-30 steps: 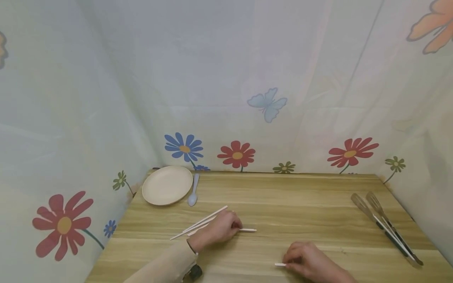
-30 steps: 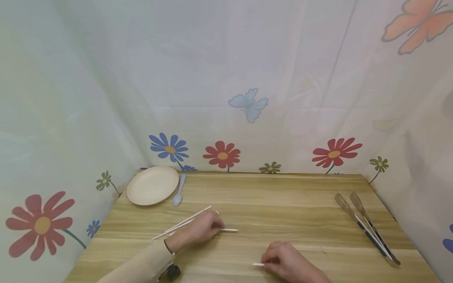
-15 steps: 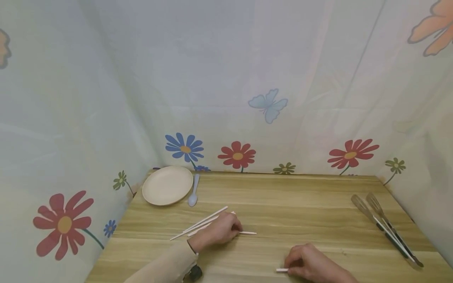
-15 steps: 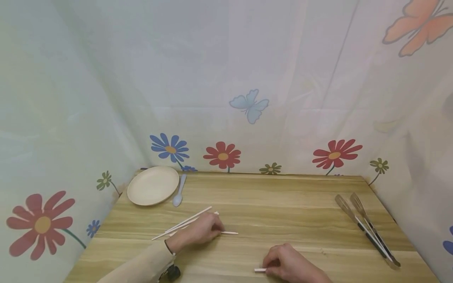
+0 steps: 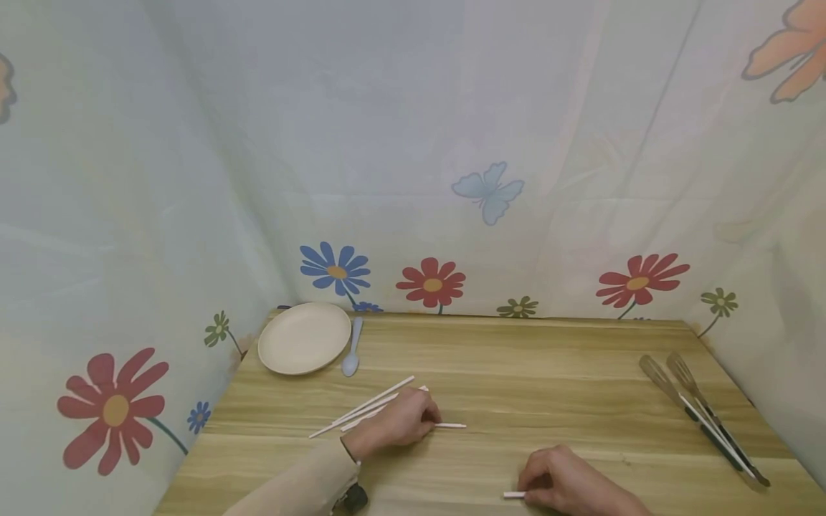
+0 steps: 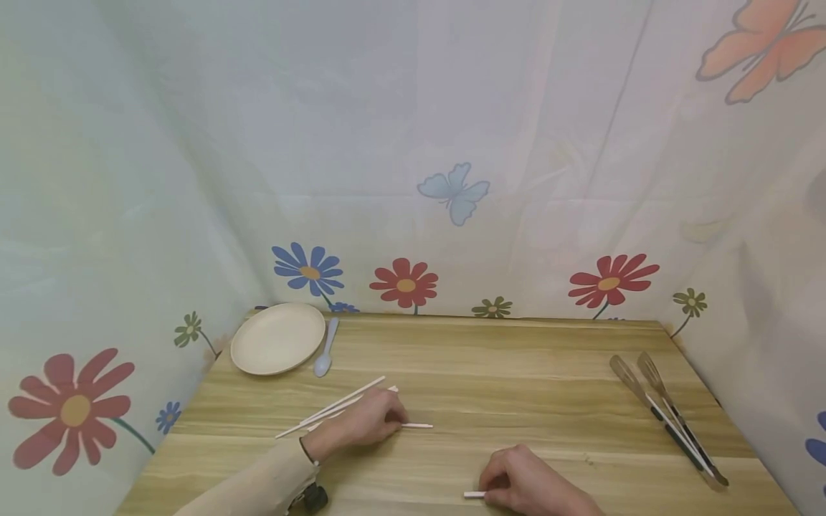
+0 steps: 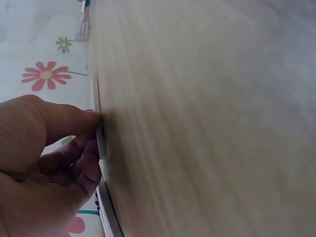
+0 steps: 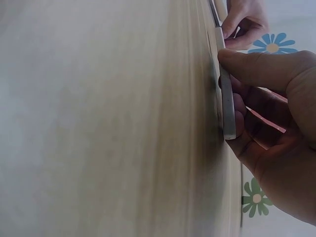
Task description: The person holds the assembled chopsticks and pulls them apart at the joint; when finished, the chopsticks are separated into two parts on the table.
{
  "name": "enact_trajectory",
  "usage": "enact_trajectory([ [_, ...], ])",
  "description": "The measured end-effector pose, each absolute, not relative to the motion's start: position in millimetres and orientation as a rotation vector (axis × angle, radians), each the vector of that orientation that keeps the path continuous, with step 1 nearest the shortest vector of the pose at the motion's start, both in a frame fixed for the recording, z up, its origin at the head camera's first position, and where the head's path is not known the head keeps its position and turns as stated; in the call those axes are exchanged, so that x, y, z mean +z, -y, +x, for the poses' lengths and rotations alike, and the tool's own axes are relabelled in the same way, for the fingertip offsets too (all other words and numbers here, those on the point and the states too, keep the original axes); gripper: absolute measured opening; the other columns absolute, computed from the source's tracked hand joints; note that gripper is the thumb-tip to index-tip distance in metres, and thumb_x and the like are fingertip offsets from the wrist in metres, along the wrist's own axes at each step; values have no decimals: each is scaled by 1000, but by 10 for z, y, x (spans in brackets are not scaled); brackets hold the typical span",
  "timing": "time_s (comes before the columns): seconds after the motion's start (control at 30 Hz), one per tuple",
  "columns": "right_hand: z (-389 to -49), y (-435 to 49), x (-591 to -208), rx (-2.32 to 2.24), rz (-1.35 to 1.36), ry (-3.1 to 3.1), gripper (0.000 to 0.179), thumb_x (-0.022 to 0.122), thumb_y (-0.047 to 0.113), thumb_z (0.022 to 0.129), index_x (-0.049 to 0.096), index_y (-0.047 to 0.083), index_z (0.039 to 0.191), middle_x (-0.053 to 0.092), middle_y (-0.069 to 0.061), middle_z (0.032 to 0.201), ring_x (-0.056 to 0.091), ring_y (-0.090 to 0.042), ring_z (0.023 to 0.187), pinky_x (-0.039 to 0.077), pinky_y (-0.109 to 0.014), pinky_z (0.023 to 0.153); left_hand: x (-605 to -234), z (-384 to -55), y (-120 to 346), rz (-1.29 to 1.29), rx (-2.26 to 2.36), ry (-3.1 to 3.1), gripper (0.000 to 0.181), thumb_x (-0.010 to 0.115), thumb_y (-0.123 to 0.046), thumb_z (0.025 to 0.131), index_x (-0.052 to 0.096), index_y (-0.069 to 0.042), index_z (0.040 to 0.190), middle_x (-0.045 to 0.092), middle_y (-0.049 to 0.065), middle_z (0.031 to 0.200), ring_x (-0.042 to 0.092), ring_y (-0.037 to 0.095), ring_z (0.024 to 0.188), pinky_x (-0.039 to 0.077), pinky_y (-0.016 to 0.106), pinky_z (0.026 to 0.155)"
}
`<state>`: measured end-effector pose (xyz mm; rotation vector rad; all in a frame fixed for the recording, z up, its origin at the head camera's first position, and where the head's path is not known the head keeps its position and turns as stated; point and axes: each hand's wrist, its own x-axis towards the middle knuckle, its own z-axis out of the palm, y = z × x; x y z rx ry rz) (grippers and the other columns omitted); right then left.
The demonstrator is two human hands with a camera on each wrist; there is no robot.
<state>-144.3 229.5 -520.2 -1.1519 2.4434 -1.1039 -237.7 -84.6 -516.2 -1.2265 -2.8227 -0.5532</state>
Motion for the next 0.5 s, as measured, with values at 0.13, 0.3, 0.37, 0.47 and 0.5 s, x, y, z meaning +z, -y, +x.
enact_trajectory([
  [0.13,-1437,-2290,-5195,-1098,-1147,-2448,7,74,15,85,75,21,88,69,14,83,58,7,75,50,-17,60,-5163,-2375,844,-1224,-540,2822,9,75,-9,78,77,-18,80,68,-13,72,53,-4,67,43,10,63],
  [0.3,-1435,-2291,-5198,-1095,-1134,-2449,7,74,15,85,75,21,88,69,14,83,58,8,75,50,-17,60,-5170,-2382,846,-1228,-570,2826,10,75,-7,78,77,-17,81,68,-12,71,52,-4,66,42,8,62],
  [0.37,-1438,-2293,-5204,-1096,-1131,-2445,6,74,16,85,75,22,88,69,14,84,58,7,75,50,-17,61,-5171,-2385,847,-1231,-587,2825,11,74,-6,78,77,-16,81,68,-12,71,52,-4,66,41,8,61],
  [0.47,-1443,-2296,-5211,-1096,-1139,-2443,6,74,16,85,75,22,88,69,14,84,59,7,76,50,-17,61,-5175,-2390,849,-1237,-596,2818,12,73,-5,77,77,-16,81,67,-12,70,51,-4,65,41,7,61],
  [0.5,-1444,-2295,-5214,-1097,-1144,-2442,6,74,16,86,75,22,88,69,14,84,59,7,76,50,-17,61,-5175,-2389,850,-1239,-602,2816,13,73,-5,77,77,-16,81,67,-12,70,51,-4,65,41,7,61],
])
